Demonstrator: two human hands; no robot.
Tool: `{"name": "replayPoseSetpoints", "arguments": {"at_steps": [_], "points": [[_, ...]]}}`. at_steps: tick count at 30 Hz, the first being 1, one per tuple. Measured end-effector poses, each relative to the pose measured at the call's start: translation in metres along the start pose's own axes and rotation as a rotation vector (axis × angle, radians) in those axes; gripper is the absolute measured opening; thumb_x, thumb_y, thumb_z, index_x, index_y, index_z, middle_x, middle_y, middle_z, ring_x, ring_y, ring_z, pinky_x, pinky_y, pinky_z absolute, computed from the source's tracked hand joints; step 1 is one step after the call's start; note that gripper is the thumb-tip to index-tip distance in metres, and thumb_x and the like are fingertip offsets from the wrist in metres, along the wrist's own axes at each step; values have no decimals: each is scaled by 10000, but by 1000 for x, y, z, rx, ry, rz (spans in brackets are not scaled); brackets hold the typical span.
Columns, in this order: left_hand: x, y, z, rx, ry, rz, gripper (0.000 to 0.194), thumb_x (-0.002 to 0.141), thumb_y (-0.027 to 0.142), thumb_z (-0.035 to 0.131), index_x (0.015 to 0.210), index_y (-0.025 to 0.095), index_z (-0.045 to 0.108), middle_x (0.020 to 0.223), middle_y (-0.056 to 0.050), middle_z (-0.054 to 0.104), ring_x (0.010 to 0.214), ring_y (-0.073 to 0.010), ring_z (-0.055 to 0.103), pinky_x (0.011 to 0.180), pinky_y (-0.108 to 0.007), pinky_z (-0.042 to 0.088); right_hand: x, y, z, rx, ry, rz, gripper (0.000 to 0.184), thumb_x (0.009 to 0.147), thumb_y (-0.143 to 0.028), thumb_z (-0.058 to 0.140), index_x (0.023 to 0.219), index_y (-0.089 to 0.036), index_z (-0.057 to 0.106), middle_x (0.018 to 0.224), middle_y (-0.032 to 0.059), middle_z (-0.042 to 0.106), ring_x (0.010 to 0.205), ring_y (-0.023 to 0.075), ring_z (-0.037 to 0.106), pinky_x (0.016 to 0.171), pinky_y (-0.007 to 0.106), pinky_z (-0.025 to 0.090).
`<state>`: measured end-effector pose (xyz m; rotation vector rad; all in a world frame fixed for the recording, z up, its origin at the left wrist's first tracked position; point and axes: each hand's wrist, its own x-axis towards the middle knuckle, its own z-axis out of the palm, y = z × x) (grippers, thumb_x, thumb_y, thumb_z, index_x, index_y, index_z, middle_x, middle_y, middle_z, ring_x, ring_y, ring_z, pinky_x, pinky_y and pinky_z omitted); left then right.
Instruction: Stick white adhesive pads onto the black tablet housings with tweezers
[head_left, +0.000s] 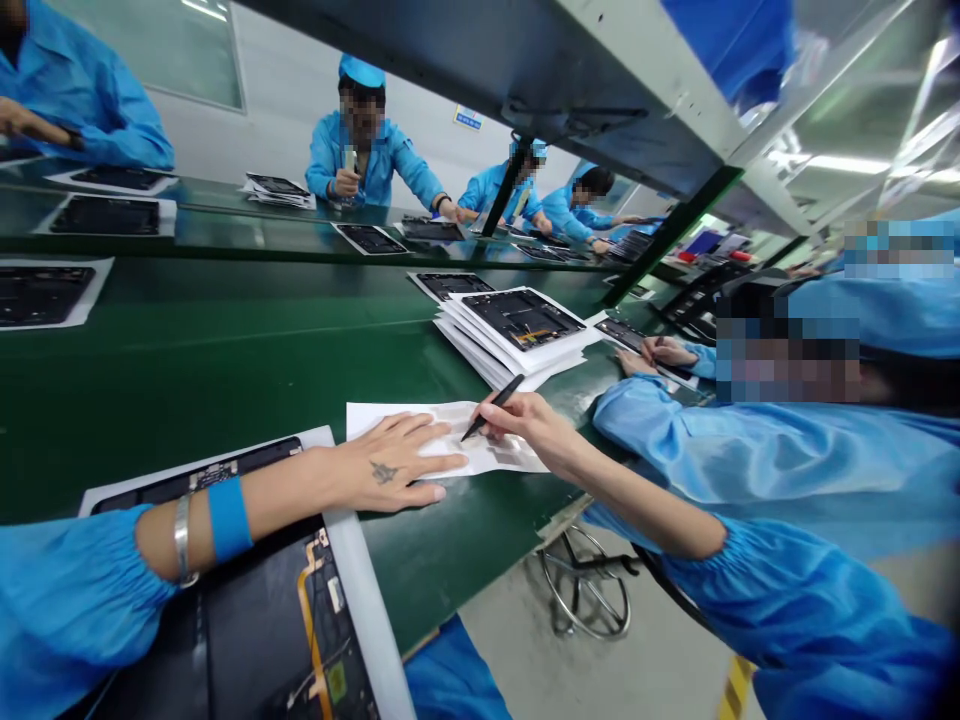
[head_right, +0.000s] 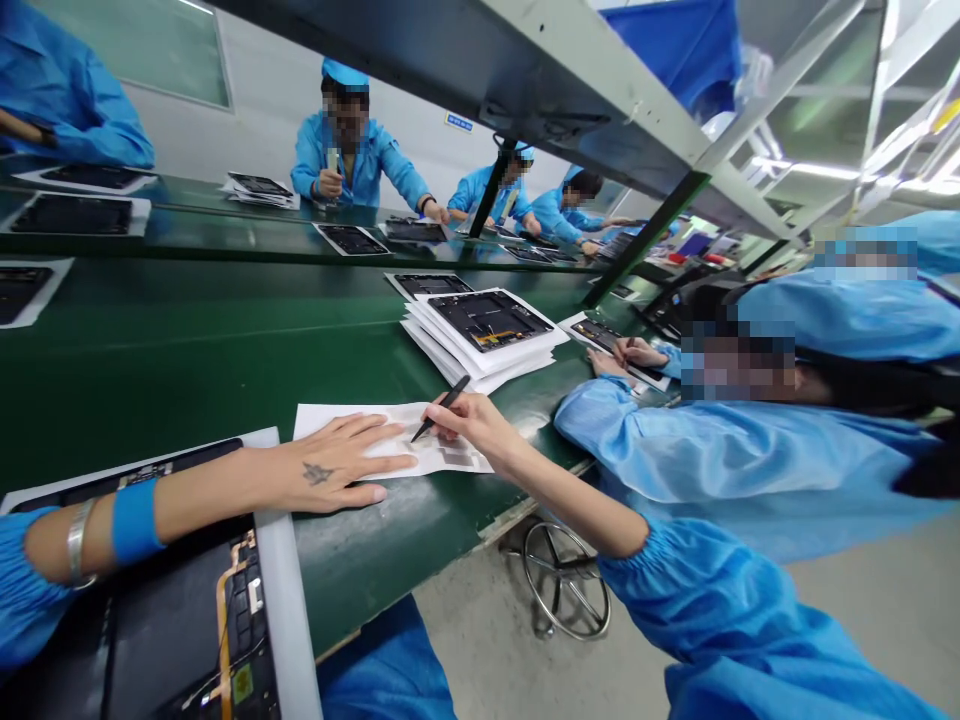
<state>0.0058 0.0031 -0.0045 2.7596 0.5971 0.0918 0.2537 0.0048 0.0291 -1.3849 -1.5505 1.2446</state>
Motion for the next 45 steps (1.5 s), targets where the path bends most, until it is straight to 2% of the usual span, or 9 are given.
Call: {"name": "replayPoseSetpoints", "arguments": {"at_steps": [5, 8, 10, 12, 14, 17, 21, 24, 45], "points": [[-2, 11, -25, 19, -112, -78, 570, 1027, 508, 391, 1545, 293, 293, 1645, -121, 117, 1509, -353, 77, 1202, -534, 116, -10, -26, 2, 190, 189, -159, 439, 613, -584, 846, 761, -183, 747, 640, 6, 621, 608, 123, 527, 587, 257, 428], [-38, 1, -50, 119, 94, -175, 549, 1034, 476, 392, 1542, 294, 292, 1639, -103, 160, 1498, -344, 153, 1182, -535, 181, -15, -42, 8, 257, 227, -231, 390, 614, -554, 858, 762, -210, 748, 654, 2, 607, 607, 133, 513, 569, 266, 428], [-79, -6, -64, 197, 230, -298, 434, 1054, 399, 349, 1440, 237, 464, 1502, -116, 433, 1361, -299, 419, 1096, -464, 345, -15, -47, 19, 244, 214, -229, 379, 621, -557, 851, 752, -217, 748, 651, 10, 606, 604, 147, 514, 569, 285, 430], [-123, -7, -68, 255, 248, -402, 379, 1060, 333, 316, 1222, 185, 626, 1180, -100, 646, 1063, -233, 601, 923, -372, 460, -13, -50, 39, 203, 149, -204, 398, 623, -579, 836, 757, -215, 750, 636, 19, 606, 602, 162, 519, 580, 305, 434], [-158, -5, -61, 285, 208, -439, 376, 1056, 292, 309, 1076, 165, 663, 971, -77, 654, 884, -198, 607, 795, -317, 480, -6, -53, 69, 163, 30, -186, 423, 636, -599, 813, 772, -204, 750, 635, 26, 607, 625, 173, 534, 614, 318, 443], [-184, 0, -39, 279, 216, -455, 332, 1047, 227, 314, 1109, 149, 631, 985, -81, 623, 893, -189, 590, 772, -295, 488, 14, -55, 122, 163, -151, -179, 437, 666, -599, 784, 761, -176, 732, 696, 39, 631, 705, 184, 569, 698, 328, 464], [-191, 1, -19, 220, 310, -413, 299, 1043, 187, 333, 1172, 158, 601, 1091, -78, 636, 976, -181, 594, 837, -292, 506, 41, -55, 176, 187, -276, -133, 457, 687, -620, 751, 705, -174, 654, 624, 4, 574, 670, 167, 554, 713, 333, 465], [-192, 1, -15, 242, 324, -383, 297, 1038, 173, 346, 1169, 159, 612, 1158, -84, 648, 1009, -190, 598, 845, -299, 518, 49, -52, 190, 197, -310, -63, 458, 688, -617, 756, 690, -181, 614, 592, -15, 537, 638, 157, 550, 698, 323, 471], [-186, 10, -17, 214, 301, -400, 325, 921, 20, 393, 1118, 130, 626, 1132, -100, 660, 970, -213, 604, 832, -330, 531, 39, -44, 183, 108, -253, -63, 432, 748, -604, 719, 739, -179, 641, 610, -18, 536, 637, 151, 524, 687, 306, 433]]}}
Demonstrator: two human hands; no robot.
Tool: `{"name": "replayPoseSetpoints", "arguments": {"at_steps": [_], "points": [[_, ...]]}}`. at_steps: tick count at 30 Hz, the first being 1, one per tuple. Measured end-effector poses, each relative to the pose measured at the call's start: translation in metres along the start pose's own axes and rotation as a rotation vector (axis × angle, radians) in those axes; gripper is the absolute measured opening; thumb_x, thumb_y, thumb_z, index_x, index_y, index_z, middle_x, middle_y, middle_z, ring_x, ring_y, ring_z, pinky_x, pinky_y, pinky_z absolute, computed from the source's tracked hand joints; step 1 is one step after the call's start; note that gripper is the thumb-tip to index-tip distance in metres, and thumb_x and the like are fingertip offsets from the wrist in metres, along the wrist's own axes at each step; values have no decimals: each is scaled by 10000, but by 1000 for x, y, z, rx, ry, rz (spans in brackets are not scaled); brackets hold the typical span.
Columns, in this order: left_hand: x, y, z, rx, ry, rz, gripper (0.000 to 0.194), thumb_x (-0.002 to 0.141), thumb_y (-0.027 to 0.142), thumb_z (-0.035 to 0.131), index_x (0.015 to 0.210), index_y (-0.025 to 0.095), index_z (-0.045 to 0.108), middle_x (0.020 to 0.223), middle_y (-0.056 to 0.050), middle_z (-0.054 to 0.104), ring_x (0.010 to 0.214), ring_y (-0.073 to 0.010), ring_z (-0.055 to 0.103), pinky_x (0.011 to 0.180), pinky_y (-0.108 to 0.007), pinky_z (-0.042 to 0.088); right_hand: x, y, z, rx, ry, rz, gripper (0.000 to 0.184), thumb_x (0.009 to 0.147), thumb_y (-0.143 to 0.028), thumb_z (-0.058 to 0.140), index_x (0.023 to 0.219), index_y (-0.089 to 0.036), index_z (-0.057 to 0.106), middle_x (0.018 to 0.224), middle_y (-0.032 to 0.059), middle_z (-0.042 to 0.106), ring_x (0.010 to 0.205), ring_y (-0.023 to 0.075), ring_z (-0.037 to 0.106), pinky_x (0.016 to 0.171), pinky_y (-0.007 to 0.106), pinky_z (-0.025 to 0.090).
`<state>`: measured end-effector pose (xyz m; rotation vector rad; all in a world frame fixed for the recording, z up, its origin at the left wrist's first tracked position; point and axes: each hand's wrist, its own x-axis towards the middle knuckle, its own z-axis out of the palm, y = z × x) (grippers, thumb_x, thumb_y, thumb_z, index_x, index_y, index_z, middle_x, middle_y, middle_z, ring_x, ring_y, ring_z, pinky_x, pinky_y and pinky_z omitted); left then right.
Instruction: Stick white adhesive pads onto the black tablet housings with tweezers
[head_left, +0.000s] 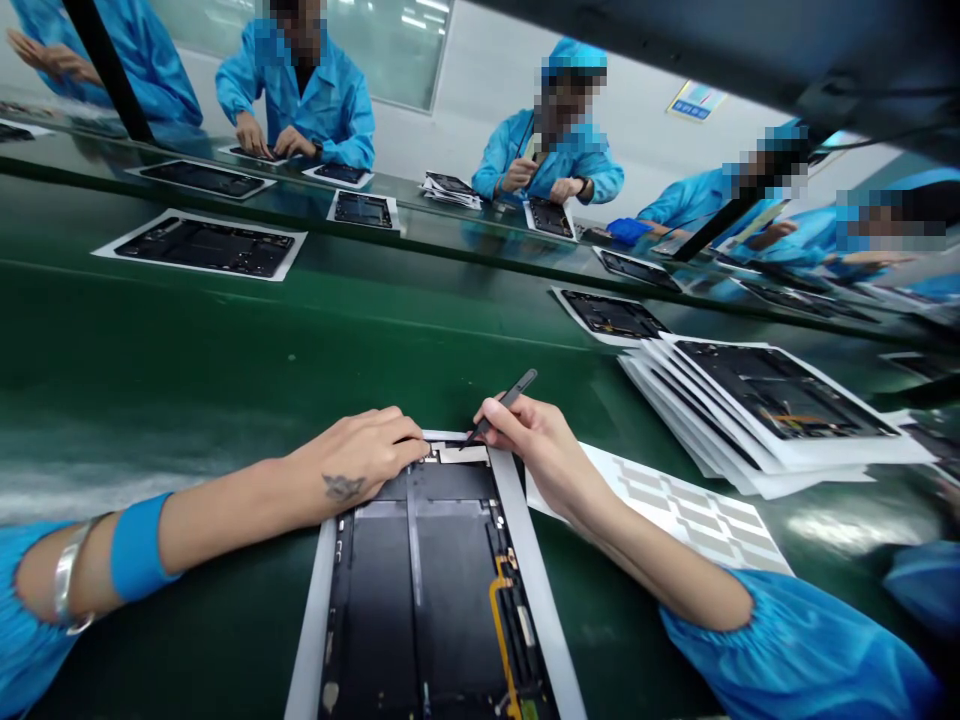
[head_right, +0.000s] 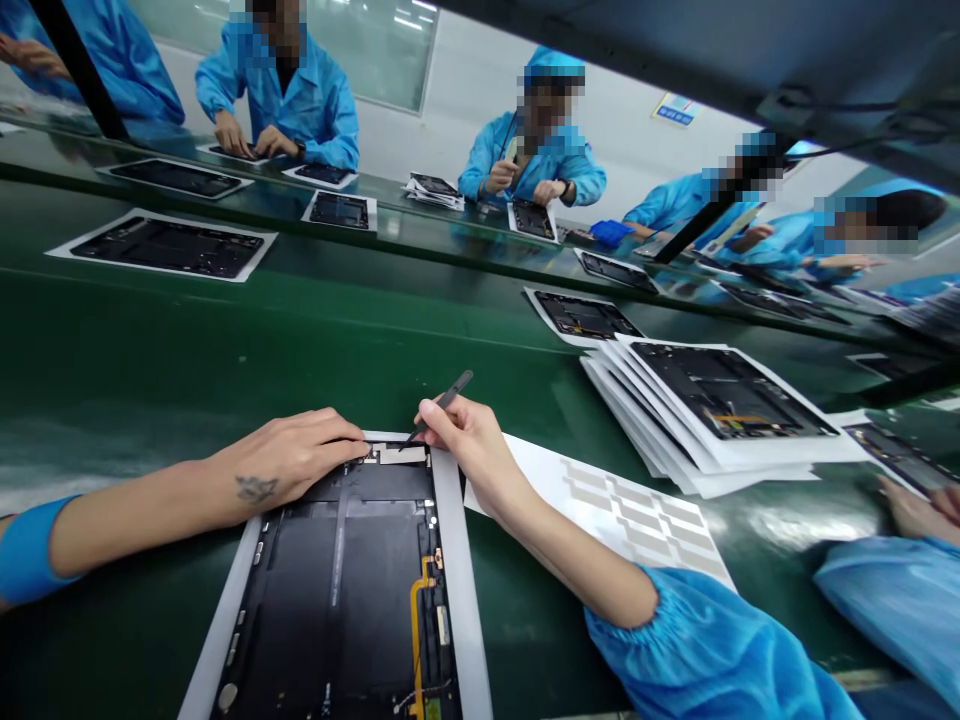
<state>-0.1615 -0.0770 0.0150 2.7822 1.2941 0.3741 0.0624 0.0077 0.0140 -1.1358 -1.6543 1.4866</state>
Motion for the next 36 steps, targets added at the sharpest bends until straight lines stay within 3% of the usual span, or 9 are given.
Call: {"name": "replayPoseSetpoints", "arguments": {"at_steps": [22, 26, 36], "points": [[1, 2, -3, 15, -52, -26, 368, 891, -11, 407, 1166, 139, 600, 1155, -96, 630, 986, -224, 579, 823, -334, 514, 2, -2, 0, -53, -12, -12, 430, 752, -599, 707, 691, -182, 621, 604, -9, 539, 649, 161, 532, 658, 298, 400], [0, 1, -1, 26, -58, -27, 424, 908, 3, 403, 1269, 160, 558, 1149, -95, 609, 956, -232, 569, 786, -342, 502, 1, -3, 0, -98, -24, -43, 415, 776, -584, 680, 712, -177, 634, 624, -6, 552, 630, 153, 522, 645, 295, 398], [0, -2, 2, 51, -16, 12, 385, 939, 18, 364, 1223, 162, 581, 1128, -90, 602, 912, -206, 551, 772, -320, 484, 0, -3, 0, -338, 24, -160, 364, 846, -513, 588, 697, -182, 611, 676, 33, 638, 663, 193, 597, 636, 304, 431]]}}
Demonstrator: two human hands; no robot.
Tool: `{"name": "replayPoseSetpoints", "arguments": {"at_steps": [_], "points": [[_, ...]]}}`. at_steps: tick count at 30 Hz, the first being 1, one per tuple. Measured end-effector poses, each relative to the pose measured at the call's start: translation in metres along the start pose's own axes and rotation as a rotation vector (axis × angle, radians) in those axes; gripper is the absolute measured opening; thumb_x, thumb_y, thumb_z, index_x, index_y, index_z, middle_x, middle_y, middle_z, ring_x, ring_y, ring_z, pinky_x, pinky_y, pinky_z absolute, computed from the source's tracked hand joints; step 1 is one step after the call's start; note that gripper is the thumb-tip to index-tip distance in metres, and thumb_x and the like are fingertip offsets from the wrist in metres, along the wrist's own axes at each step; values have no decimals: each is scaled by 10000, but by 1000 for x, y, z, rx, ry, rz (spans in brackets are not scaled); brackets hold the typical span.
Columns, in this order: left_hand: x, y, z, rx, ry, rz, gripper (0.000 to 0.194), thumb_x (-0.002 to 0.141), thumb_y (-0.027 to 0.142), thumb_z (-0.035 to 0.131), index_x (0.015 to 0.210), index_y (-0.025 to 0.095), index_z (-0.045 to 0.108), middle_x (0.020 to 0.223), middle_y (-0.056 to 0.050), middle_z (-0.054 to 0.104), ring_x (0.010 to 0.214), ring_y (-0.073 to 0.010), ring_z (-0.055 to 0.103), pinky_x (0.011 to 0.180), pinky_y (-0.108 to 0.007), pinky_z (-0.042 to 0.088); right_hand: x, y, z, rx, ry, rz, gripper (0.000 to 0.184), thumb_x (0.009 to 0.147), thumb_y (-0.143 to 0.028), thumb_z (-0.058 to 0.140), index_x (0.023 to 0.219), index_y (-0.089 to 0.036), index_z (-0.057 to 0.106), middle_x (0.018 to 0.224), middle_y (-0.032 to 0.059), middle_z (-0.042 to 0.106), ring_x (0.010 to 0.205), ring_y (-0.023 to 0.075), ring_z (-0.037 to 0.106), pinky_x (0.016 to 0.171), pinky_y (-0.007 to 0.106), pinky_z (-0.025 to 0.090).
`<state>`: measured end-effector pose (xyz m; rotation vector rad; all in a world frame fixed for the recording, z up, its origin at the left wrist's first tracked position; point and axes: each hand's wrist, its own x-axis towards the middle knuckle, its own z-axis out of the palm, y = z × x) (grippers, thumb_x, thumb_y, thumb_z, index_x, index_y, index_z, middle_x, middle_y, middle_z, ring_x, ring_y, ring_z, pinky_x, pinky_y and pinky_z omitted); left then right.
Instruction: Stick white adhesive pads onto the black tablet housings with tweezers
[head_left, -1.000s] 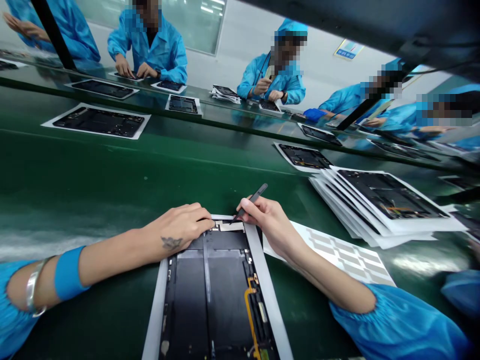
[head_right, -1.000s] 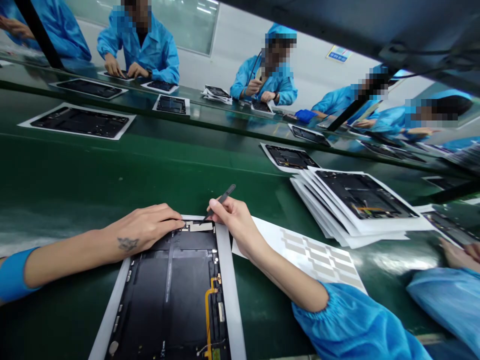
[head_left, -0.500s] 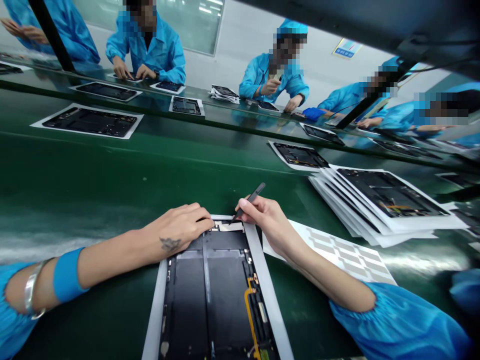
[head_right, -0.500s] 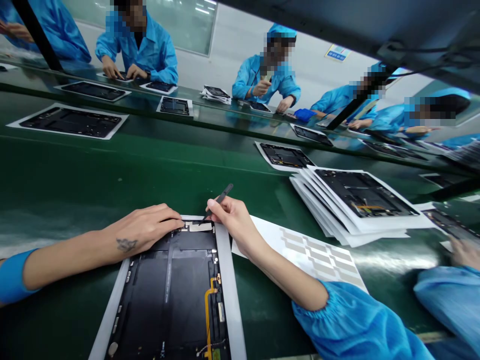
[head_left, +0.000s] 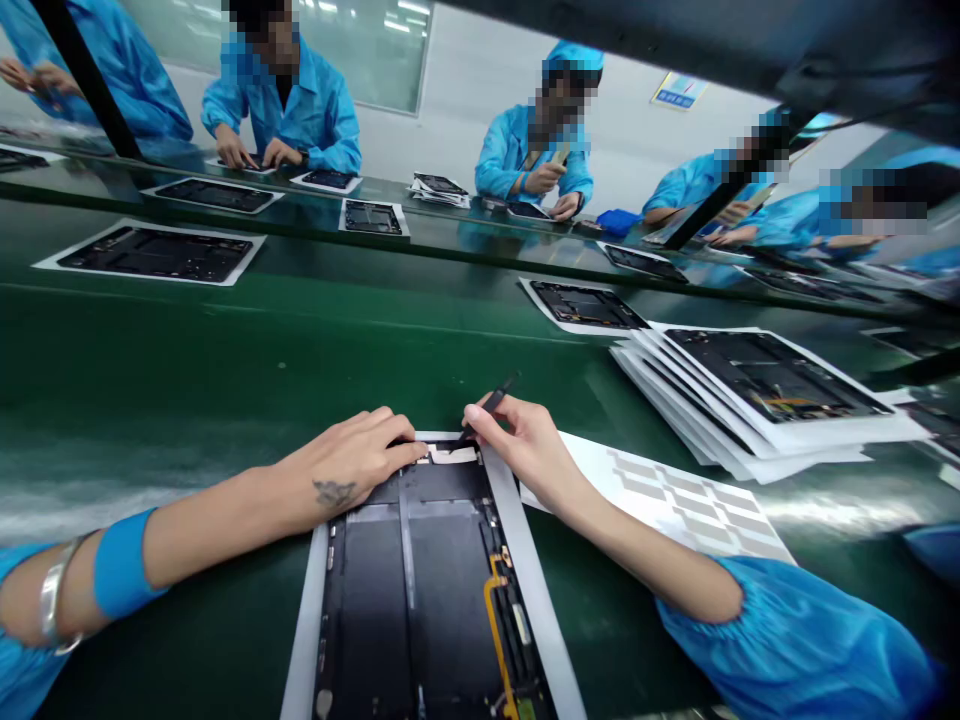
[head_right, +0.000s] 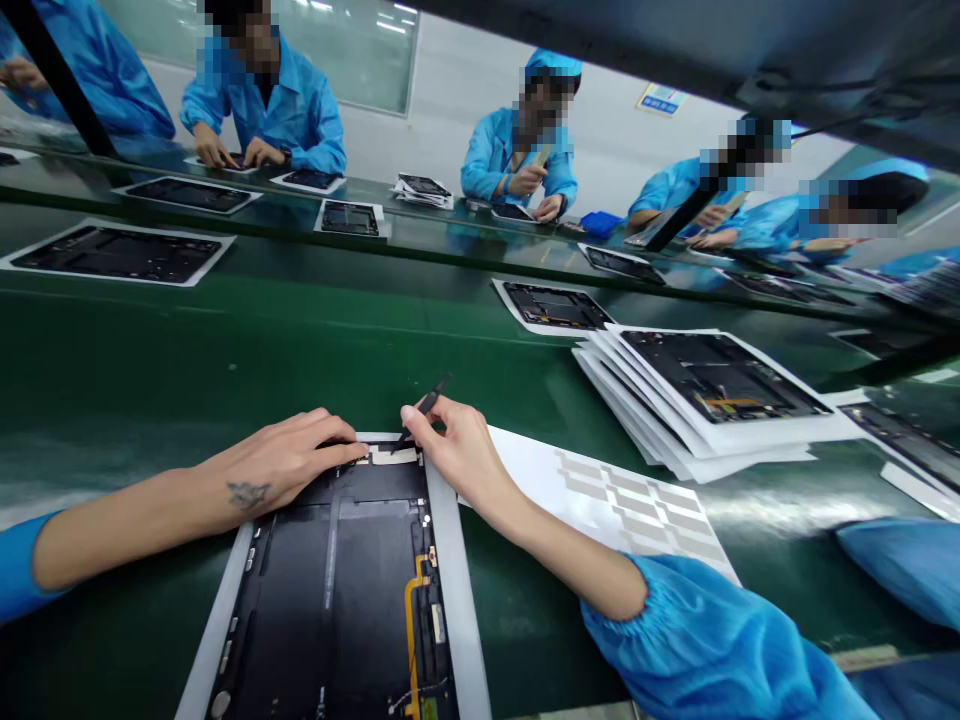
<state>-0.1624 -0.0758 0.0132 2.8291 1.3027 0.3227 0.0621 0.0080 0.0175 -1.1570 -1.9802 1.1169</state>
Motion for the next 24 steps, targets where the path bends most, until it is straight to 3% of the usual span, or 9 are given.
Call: {"name": "replayPoseSetpoints", "arguments": {"at_steps": [5, 12, 19, 24], "points": [[0, -1, 0, 24, 8, 28, 394, 921, 1, 380, 1227, 151, 578, 1135, -88, 623, 931, -204, 565, 785, -316, 490, -8, 3, 0, 58, 84, -68, 361, 871, -506, 585, 756, -168, 641, 738, 42, 661, 686, 190, 621, 637, 288, 473], [-1, 0, 0, 20, -4, 13, 385, 910, -1, 415, 1219, 151, 588, 1148, -85, 647, 985, -199, 591, 834, -316, 507, -16, -1, 9, -56, -8, -299, 250, 939, -341, 553, 813, -173, 690, 777, 32, 686, 644, 150, 601, 579, 253, 433], [0, -1, -2, 29, -17, 4, 410, 901, -11, 413, 1228, 157, 595, 1161, -88, 652, 992, -196, 599, 830, -309, 515, -14, 2, 11, -90, 7, -410, 229, 934, -265, 597, 747, -182, 702, 862, 51, 739, 793, 176, 666, 696, 267, 506], [0, -1, -1, 33, -3, 15, 407, 915, 4, 397, 1237, 154, 596, 1161, -92, 652, 995, -199, 602, 834, -315, 520, -16, 4, 12, -115, 11, -469, 189, 944, -291, 604, 842, -189, 725, 857, 54, 743, 819, 188, 672, 726, 291, 535]]}}
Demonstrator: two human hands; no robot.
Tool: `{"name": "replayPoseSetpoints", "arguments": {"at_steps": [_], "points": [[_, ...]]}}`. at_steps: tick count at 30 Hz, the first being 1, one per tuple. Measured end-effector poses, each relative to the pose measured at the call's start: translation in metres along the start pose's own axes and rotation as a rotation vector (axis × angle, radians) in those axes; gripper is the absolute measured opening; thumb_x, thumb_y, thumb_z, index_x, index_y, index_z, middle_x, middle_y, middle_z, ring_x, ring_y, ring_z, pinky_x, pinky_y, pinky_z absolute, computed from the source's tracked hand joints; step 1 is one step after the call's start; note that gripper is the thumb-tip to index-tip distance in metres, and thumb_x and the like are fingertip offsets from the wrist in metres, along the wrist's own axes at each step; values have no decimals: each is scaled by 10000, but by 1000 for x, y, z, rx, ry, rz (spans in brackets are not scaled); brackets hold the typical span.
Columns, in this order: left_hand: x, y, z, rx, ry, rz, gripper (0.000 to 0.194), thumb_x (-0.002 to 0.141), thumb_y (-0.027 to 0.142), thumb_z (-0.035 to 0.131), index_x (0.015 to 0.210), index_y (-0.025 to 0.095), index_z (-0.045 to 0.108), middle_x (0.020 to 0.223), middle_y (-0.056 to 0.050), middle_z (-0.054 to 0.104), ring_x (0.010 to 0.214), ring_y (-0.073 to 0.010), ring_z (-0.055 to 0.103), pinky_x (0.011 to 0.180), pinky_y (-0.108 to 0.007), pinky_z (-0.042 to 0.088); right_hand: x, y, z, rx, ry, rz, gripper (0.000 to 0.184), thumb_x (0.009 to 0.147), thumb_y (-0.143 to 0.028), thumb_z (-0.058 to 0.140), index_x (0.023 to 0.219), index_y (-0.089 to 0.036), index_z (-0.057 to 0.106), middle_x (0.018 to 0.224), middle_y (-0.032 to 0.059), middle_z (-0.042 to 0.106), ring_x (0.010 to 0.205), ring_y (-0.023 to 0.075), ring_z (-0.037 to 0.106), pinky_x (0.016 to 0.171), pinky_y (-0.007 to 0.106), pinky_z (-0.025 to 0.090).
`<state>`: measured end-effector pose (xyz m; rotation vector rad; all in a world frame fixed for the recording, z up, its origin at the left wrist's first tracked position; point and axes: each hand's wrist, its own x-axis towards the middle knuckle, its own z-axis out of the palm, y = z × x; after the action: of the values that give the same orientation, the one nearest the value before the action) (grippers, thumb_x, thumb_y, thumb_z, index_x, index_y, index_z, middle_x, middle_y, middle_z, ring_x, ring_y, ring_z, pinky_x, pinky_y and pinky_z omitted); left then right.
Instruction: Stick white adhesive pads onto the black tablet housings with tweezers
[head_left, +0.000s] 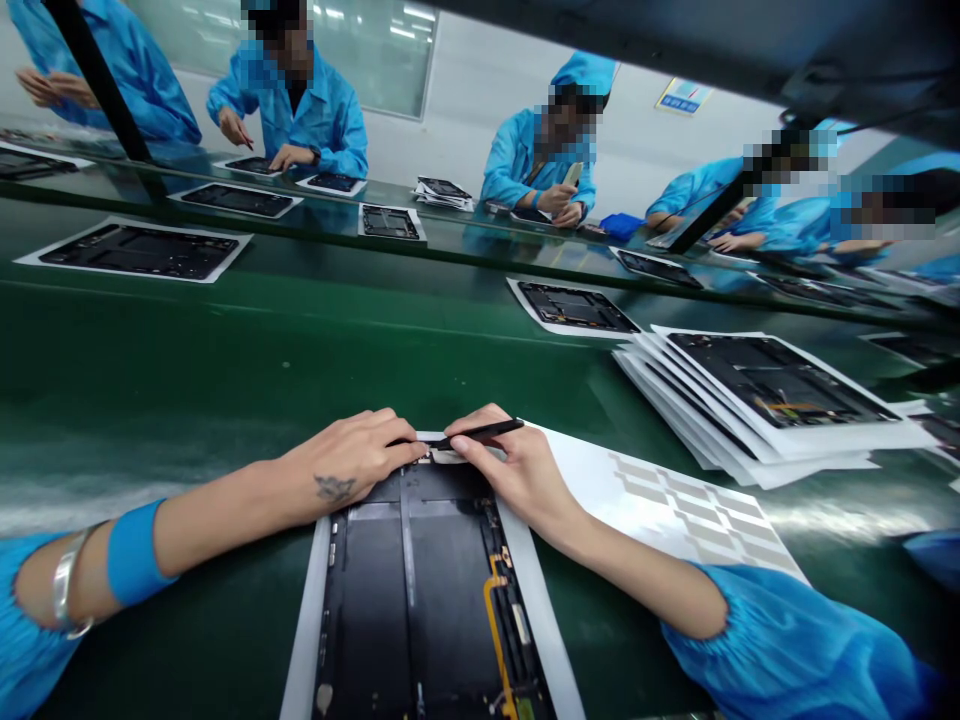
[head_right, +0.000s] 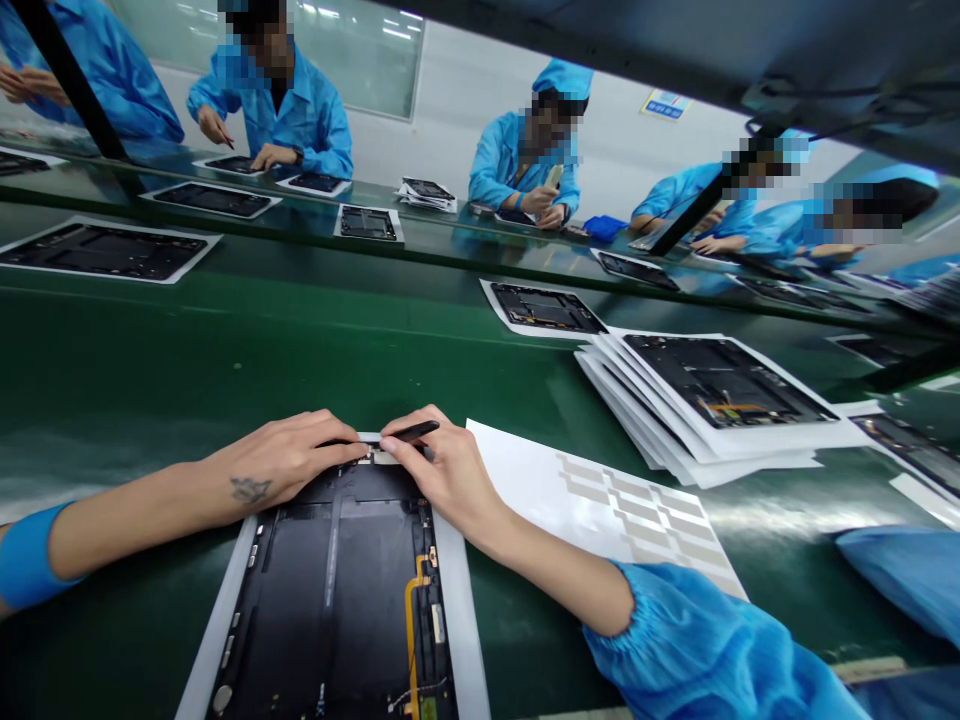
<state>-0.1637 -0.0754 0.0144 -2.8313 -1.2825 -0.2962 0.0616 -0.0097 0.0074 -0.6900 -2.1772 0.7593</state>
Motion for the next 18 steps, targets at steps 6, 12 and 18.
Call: {"name": "replayPoseSetpoints", "arguments": {"at_steps": [6, 12, 18], "points": [[-1, -1, 1, -3, -8, 0, 401, 916, 7, 398, 1234, 151, 595, 1155, -91, 651, 999, -208, 603, 832, -321, 524, -1, 0, 1, -6, 12, -35, 205, 956, -320, 585, 874, -192, 724, 844, 59, 739, 795, 192, 676, 708, 307, 551], [0, -1, 0, 3, -1, 6, 410, 917, 3, 386, 1241, 156, 587, 1158, -84, 648, 998, -202, 599, 835, -313, 518, -1, -1, 1, -29, 10, -59, 210, 964, -337, 574, 891, -205, 720, 848, 59, 735, 807, 195, 673, 711, 314, 551], [-2, -2, 2, 6, 16, 21, 385, 936, 24, 382, 1232, 158, 588, 1143, -87, 651, 986, -199, 601, 826, -315, 525, -3, -3, 3, -29, 5, -77, 219, 973, -334, 556, 902, -205, 717, 834, 60, 730, 793, 195, 668, 700, 319, 544]]}}
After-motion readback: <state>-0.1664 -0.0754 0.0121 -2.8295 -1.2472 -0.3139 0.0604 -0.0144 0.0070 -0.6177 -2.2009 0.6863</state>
